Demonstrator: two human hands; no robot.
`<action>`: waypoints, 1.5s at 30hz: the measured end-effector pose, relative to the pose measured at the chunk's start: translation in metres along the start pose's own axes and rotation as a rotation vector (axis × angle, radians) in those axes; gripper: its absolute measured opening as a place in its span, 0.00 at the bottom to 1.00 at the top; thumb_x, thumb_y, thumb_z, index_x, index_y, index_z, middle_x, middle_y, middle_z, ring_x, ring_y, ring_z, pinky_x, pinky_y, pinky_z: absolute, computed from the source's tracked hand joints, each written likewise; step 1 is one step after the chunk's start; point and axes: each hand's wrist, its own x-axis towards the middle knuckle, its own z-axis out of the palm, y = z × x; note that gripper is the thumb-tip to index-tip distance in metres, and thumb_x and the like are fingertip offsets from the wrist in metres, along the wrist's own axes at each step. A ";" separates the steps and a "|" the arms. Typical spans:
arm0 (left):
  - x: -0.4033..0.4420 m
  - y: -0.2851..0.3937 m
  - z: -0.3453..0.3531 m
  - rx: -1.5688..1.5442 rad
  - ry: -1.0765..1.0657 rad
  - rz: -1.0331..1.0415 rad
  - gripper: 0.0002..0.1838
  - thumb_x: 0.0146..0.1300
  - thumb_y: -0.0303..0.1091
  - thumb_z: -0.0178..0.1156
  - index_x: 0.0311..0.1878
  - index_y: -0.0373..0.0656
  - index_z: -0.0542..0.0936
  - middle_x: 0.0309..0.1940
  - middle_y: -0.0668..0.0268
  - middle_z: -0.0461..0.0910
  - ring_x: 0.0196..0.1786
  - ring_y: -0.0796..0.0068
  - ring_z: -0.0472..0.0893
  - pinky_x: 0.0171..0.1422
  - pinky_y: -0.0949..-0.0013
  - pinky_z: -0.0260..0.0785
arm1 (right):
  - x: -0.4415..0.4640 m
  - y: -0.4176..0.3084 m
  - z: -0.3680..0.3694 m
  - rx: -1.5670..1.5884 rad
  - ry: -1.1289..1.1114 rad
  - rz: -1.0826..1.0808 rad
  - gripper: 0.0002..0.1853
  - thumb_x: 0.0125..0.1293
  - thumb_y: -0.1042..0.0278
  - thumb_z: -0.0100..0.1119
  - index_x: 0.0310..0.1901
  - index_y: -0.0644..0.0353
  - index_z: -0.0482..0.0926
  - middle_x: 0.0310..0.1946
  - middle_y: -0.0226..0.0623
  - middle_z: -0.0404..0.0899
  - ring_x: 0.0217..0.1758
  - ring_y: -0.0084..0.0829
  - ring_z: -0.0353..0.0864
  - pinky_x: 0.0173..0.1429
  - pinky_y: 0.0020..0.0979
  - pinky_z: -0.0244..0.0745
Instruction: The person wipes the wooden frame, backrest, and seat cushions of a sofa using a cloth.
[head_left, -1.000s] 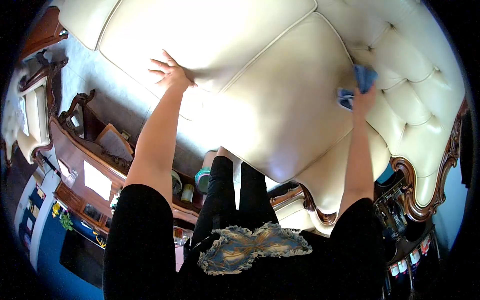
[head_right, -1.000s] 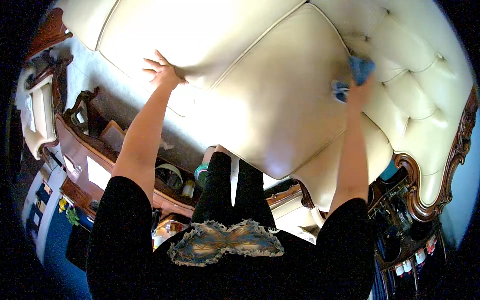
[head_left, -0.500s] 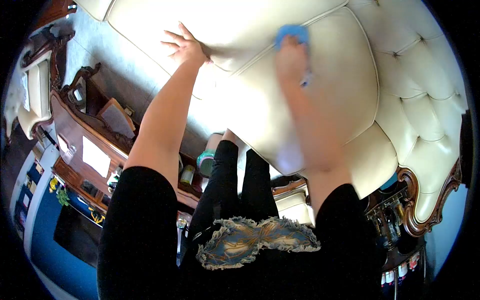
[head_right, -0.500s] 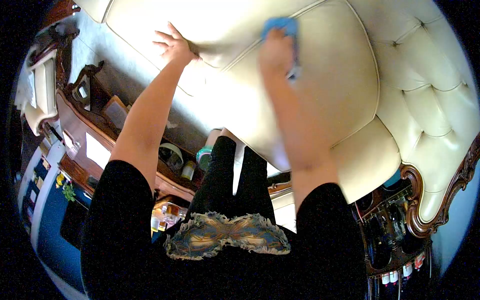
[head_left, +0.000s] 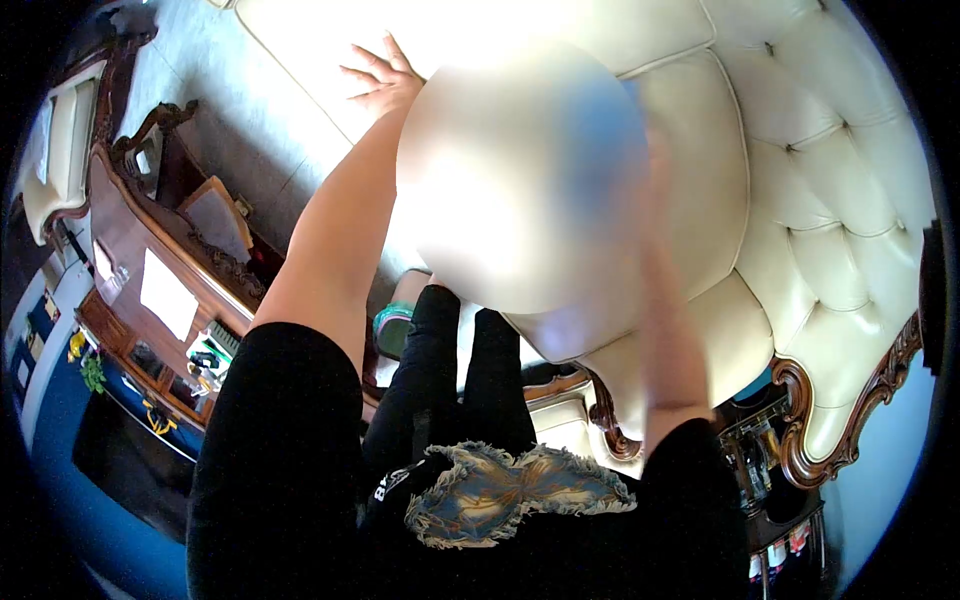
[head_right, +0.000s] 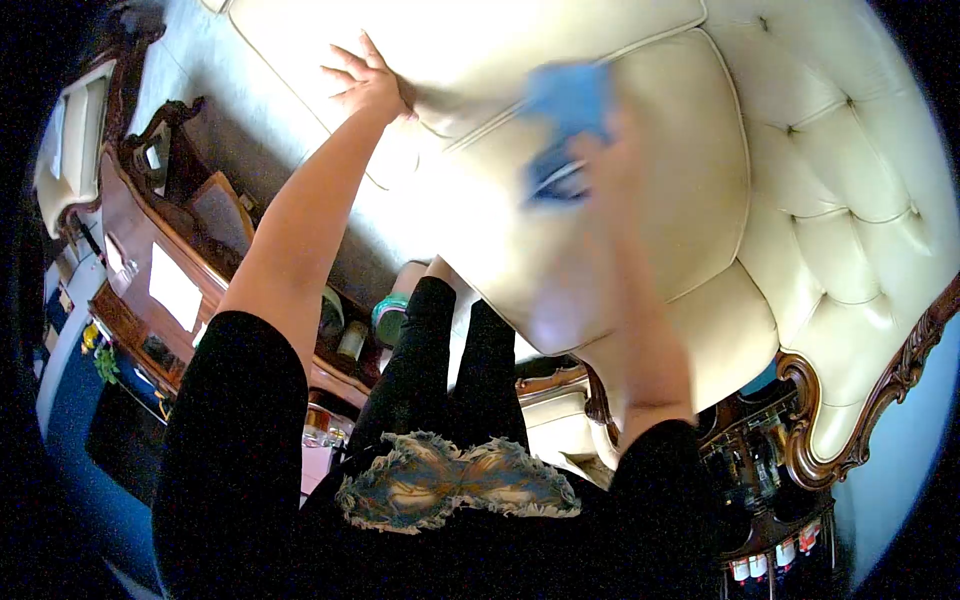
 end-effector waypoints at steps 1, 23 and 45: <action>-0.004 0.000 -0.011 -0.006 -0.057 0.019 0.86 0.38 0.59 0.84 0.79 0.43 0.20 0.76 0.25 0.21 0.78 0.19 0.37 0.71 0.32 0.64 | 0.042 -0.001 -0.043 -0.147 0.203 -0.076 0.31 0.54 0.66 0.70 0.59 0.69 0.75 0.49 0.50 0.82 0.52 0.46 0.81 0.59 0.43 0.75; -0.015 -0.112 0.036 -1.320 0.109 0.562 0.41 0.62 0.49 0.70 0.76 0.47 0.68 0.79 0.53 0.58 0.75 0.49 0.67 0.75 0.57 0.65 | -0.082 -0.064 0.200 -0.681 -0.015 -0.566 0.39 0.59 0.73 0.62 0.74 0.46 0.67 0.78 0.48 0.56 0.52 0.47 0.74 0.63 0.42 0.74; -0.344 -0.291 0.171 -1.387 -0.367 0.063 0.15 0.67 0.26 0.60 0.56 0.37 0.81 0.35 0.60 0.87 0.38 0.72 0.85 0.48 0.67 0.76 | -0.043 -0.023 0.037 -0.195 0.515 0.044 0.45 0.52 0.73 0.72 0.72 0.73 0.61 0.68 0.55 0.71 0.69 0.50 0.74 0.74 0.42 0.67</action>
